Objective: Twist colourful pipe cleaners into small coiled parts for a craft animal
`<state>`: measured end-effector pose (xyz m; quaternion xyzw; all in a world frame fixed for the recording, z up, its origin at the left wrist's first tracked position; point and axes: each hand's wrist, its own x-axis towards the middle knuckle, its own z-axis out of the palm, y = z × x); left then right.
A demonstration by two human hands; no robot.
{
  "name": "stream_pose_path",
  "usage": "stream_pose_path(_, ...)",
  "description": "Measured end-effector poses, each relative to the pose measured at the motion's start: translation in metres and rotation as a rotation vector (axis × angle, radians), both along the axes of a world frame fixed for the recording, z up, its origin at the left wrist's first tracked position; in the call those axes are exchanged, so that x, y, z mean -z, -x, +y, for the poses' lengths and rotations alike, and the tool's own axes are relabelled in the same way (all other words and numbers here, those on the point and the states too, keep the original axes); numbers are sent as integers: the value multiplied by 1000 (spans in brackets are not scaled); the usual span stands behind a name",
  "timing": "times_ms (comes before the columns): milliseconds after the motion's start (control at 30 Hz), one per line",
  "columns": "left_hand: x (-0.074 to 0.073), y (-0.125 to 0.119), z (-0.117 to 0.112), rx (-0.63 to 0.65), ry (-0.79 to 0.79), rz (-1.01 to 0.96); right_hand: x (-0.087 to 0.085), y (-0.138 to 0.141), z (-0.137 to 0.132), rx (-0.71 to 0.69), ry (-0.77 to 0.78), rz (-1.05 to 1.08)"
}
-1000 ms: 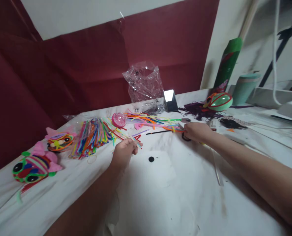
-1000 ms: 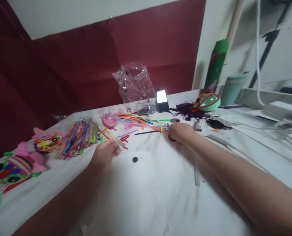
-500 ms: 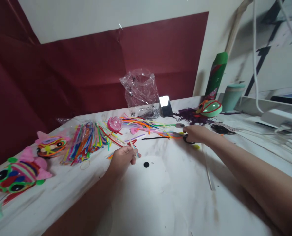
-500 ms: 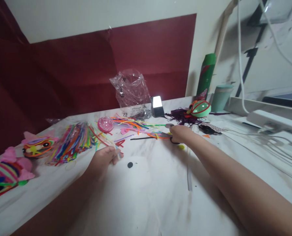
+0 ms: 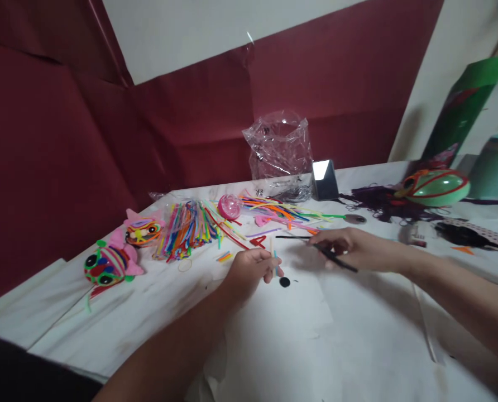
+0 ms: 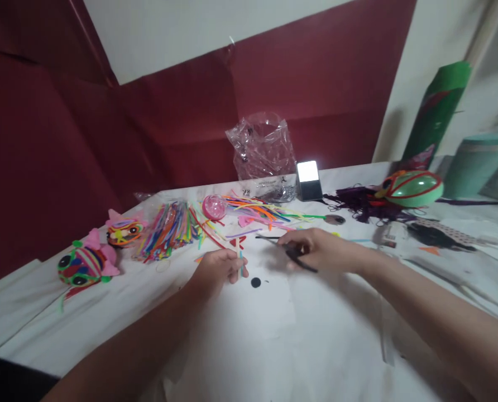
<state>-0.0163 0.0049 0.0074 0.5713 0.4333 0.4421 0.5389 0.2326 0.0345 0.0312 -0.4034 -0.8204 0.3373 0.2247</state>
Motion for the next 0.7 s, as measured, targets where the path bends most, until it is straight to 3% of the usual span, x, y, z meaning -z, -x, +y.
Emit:
stream_pose_path(133, -3, 2, -6, 123, 45, -73, 0, 30, -19, -182, 151, 44)
stream_pose_path(333, -3, 0, -14, 246, 115, -189, -1, 34, -29, -355, 267, 99)
stream_pose_path(700, -10, -3, -17, 207, 184, -266, 3, 42, -33, -342, 295, 121)
